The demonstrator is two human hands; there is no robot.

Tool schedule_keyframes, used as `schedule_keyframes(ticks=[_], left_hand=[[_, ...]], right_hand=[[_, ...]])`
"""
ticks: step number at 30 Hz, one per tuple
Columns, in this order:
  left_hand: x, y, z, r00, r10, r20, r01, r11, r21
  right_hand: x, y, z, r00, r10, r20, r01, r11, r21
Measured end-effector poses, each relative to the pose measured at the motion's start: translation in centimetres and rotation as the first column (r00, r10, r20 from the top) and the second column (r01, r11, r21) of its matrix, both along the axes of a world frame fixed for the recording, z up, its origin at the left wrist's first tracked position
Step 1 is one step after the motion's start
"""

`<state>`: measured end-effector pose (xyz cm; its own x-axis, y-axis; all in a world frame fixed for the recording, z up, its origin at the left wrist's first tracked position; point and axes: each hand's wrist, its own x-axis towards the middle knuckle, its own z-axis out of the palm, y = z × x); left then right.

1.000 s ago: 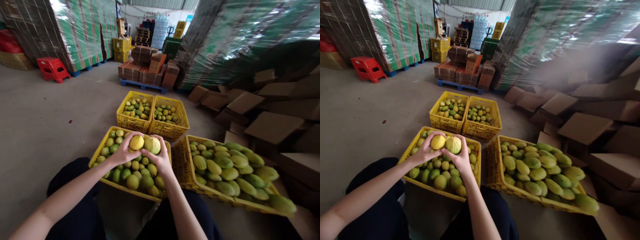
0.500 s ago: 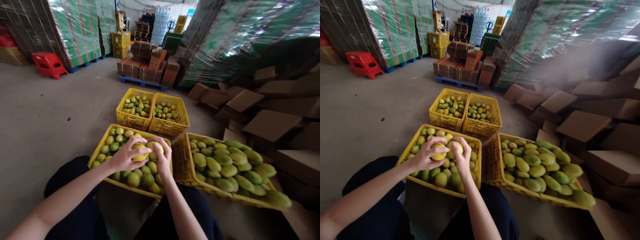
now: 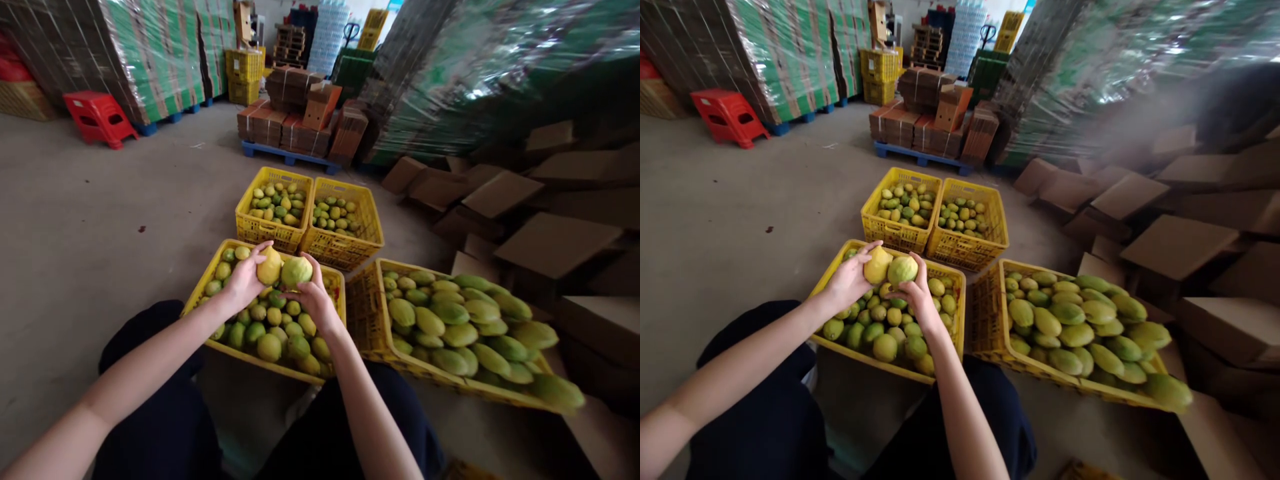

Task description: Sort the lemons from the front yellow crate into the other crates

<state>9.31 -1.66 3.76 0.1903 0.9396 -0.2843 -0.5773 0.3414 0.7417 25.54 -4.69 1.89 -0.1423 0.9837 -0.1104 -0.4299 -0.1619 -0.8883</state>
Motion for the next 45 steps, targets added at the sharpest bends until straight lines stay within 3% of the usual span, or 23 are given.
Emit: schedule_keyframes(ticks=[2, 4, 11, 16, 24, 28, 32, 34, 37, 40, 45], left_hand=[[0.0, 0.1, 0.3, 0.988, -0.018, 0.156, 0.039, 0.991, -0.129], [0.1, -0.2, 0.5, 0.974, -0.024, 0.226, 0.063, 0.983, -0.170], [0.6, -0.9, 0.6, 0.947, -0.101, 0.305, 0.135, 0.987, -0.093], [0.8, -0.8, 0.7, 0.953, -0.059, 0.296, 0.091, 0.991, -0.098], [-0.6, 0.6, 0.2, 0.921, -0.193, 0.337, 0.243, 0.963, -0.113], [-0.9, 1.1, 0.6, 0.915, -0.244, 0.321, 0.272, 0.961, -0.046], [-0.5, 1.1, 1.0, 0.944, -0.150, 0.292, 0.142, 0.989, 0.047], [-0.3, 1.4, 0.7, 0.949, -0.069, 0.307, 0.063, 0.998, 0.029], [-0.2, 2.3, -0.2, 0.949, 0.092, 0.302, -0.044, 0.985, -0.164], [0.0, 3.1, -0.8, 0.945, 0.232, 0.232, -0.141, 0.925, -0.353], [0.3, 2.6, -0.1, 0.949, 0.201, 0.243, -0.129, 0.951, -0.281]], right_hand=[[0.0, 0.3, 0.3, 0.997, -0.034, -0.069, 0.032, 0.999, -0.039], [0.2, 0.6, 0.7, 0.993, -0.055, -0.104, 0.051, 0.998, -0.043], [1.1, 0.6, 1.0, 0.997, -0.074, -0.024, 0.072, 0.995, -0.062], [1.0, 0.6, 0.4, 0.991, -0.121, 0.055, 0.125, 0.988, -0.092], [1.1, 0.8, 1.4, 0.993, -0.089, -0.076, 0.078, 0.987, -0.138], [1.1, 1.0, 1.4, 0.989, -0.064, -0.134, 0.045, 0.989, -0.139], [1.1, 0.9, 1.0, 0.983, -0.092, -0.160, 0.075, 0.991, -0.109], [1.1, 0.9, 0.9, 0.977, -0.092, -0.190, 0.079, 0.994, -0.077], [1.2, 0.8, 0.8, 0.975, -0.056, -0.214, 0.047, 0.998, -0.045], [1.3, 1.0, 0.7, 0.980, -0.045, -0.192, 0.034, 0.998, -0.062], [1.2, 0.7, 1.0, 0.987, -0.022, -0.159, 0.004, 0.994, -0.110]])
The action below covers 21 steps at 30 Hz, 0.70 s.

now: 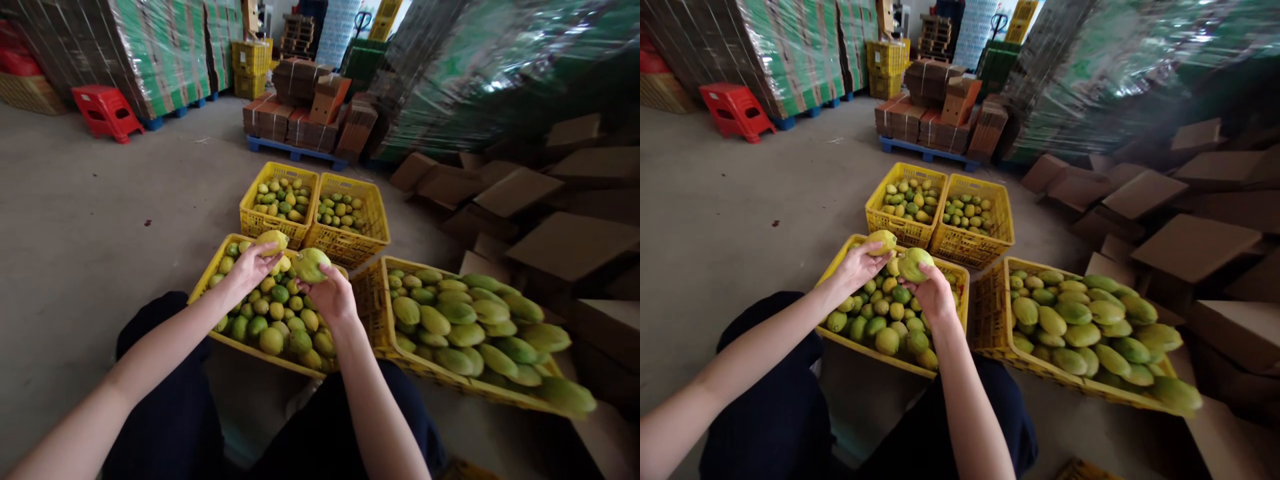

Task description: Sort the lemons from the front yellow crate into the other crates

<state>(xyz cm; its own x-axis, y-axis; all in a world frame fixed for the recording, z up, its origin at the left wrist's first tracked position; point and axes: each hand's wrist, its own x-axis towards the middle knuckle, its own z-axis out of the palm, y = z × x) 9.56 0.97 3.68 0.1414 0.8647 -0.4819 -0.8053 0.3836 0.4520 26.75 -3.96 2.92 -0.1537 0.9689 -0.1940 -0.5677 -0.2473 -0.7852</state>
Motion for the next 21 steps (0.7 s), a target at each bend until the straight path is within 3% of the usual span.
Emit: schedule_keyframes(ticks=[8, 14, 21], left_hand=[[0.3, -0.4, 0.1, 0.998, -0.008, -0.057, 0.002, 0.994, -0.114], [0.5, -1.3, 0.7, 0.965, -0.260, 0.037, 0.260, 0.965, -0.019], [-0.3, -1.5, 1.1, 0.939, -0.343, -0.027, 0.344, 0.933, 0.104]], right_hand=[[-0.6, 0.1, -0.1, 0.989, -0.146, -0.004, 0.146, 0.989, 0.020], [-0.6, 0.1, 0.6, 0.988, -0.150, -0.041, 0.150, 0.989, -0.009], [-0.5, -0.2, 0.9, 0.985, -0.118, -0.125, 0.116, 0.993, -0.023]])
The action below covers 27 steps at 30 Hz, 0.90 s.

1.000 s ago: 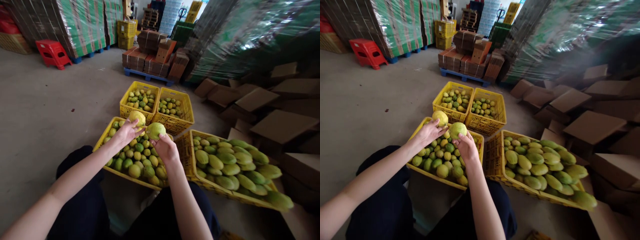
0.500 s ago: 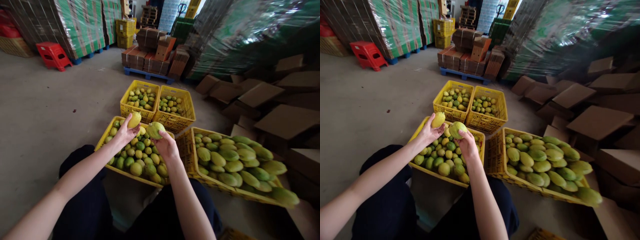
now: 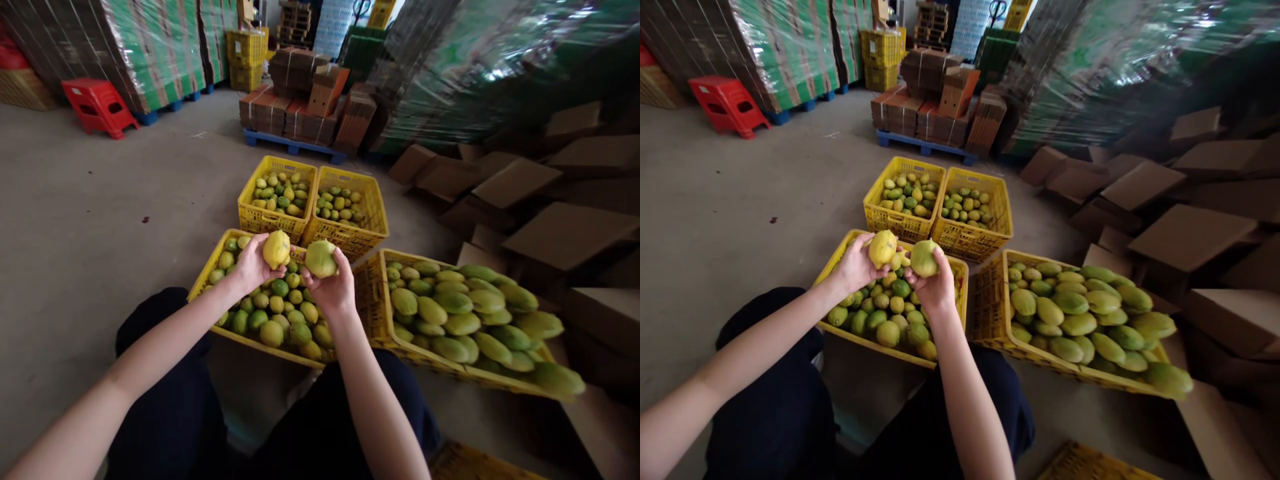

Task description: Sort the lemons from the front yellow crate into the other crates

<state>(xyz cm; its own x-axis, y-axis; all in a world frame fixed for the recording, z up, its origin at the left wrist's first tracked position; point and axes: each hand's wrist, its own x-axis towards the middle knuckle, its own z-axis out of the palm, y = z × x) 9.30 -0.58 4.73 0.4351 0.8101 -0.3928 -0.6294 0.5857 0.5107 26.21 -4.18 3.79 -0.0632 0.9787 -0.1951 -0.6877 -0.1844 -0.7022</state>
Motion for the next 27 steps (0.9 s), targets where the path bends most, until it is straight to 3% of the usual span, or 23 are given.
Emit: schedule_keyframes(ticks=[6, 12, 17, 24, 27], left_hand=[[-0.19, -0.39, -0.48, 0.997, -0.046, 0.059, 0.047, 0.999, -0.014], [0.31, -0.87, -0.67, 0.973, 0.076, 0.216, -0.045, 0.988, -0.148], [0.36, -0.91, -0.94, 0.960, 0.116, 0.254, -0.072, 0.982, -0.176], [0.60, -0.81, -0.86, 0.958, 0.220, 0.185, -0.182, 0.962, -0.202], [0.69, -0.76, -0.70, 0.963, 0.201, 0.181, -0.160, 0.963, -0.218]], right_hand=[[0.29, -0.34, -0.04, 0.988, 0.089, -0.130, -0.089, 0.996, 0.003], [0.39, -0.35, -0.30, 0.984, 0.124, -0.127, -0.124, 0.992, 0.009], [0.55, -0.46, -0.32, 0.977, 0.163, -0.134, -0.153, 0.985, 0.084], [0.48, -0.47, 0.26, 0.985, 0.069, -0.159, -0.069, 0.998, 0.003], [0.38, -0.31, 0.10, 0.979, 0.050, -0.197, -0.051, 0.999, -0.001]])
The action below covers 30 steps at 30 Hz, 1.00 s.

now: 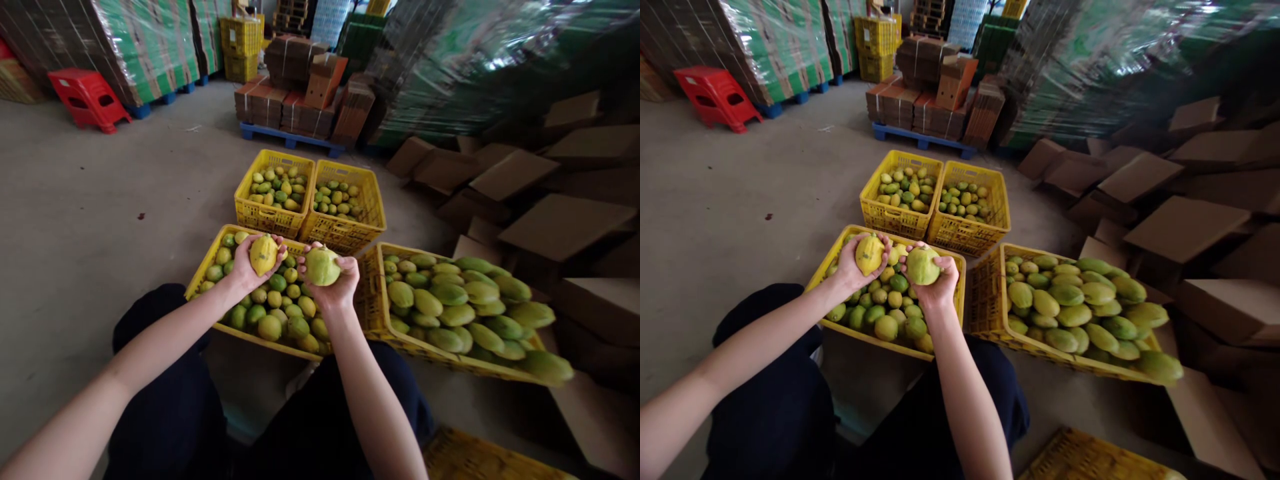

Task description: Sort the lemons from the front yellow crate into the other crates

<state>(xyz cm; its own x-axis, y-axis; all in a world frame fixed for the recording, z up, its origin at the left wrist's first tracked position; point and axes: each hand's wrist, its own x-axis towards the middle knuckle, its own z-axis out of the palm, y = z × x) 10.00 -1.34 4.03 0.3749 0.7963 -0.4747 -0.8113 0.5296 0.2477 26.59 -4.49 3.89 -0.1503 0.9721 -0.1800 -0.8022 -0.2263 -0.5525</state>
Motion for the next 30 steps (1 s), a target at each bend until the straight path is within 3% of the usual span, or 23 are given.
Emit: schedule_keyframes(ticks=[5, 12, 15, 18, 20, 22, 25, 27, 30], left_hand=[[0.0, -0.1, 0.2, 0.997, -0.077, 0.011, 0.077, 0.997, 0.011], [0.2, 0.0, 0.3, 0.997, -0.082, 0.001, 0.082, 0.996, 0.041], [0.6, 0.1, 0.0, 1.000, 0.004, -0.005, -0.004, 1.000, 0.016], [1.2, -0.2, -0.5, 1.000, 0.004, 0.025, -0.005, 0.999, 0.047], [1.8, -0.4, -0.8, 0.995, -0.085, 0.043, 0.081, 0.994, 0.076], [2.4, -0.6, -1.1, 0.989, -0.143, 0.041, 0.141, 0.989, 0.031], [3.4, -0.3, -1.3, 0.994, -0.103, 0.047, 0.107, 0.991, -0.076], [3.8, 0.1, -1.5, 0.995, -0.062, 0.073, 0.068, 0.994, -0.082], [4.0, 1.0, -2.2, 0.994, -0.081, 0.071, 0.079, 0.996, 0.036]], right_hand=[[-0.1, 0.2, -0.5, 1.000, -0.002, 0.014, 0.002, 1.000, -0.022], [0.2, 0.6, -0.9, 0.998, -0.055, -0.017, 0.053, 0.990, -0.131], [0.2, 1.0, -1.4, 0.990, -0.142, 0.010, 0.141, 0.970, -0.199], [-0.5, 1.1, -1.9, 0.937, -0.327, 0.125, 0.345, 0.924, -0.164], [-1.4, 1.0, -2.2, 0.826, -0.471, 0.309, 0.500, 0.866, -0.016], [-2.4, 0.9, -2.5, 0.616, -0.576, 0.537, 0.552, 0.802, 0.227], [-3.4, 0.9, -3.2, 0.286, -0.656, 0.699, 0.425, 0.740, 0.521], [-3.5, 1.0, -3.8, 0.163, -0.677, 0.718, 0.306, 0.726, 0.615], [-3.1, 1.0, -4.6, 0.019, -0.677, 0.736, 0.118, 0.732, 0.671]])
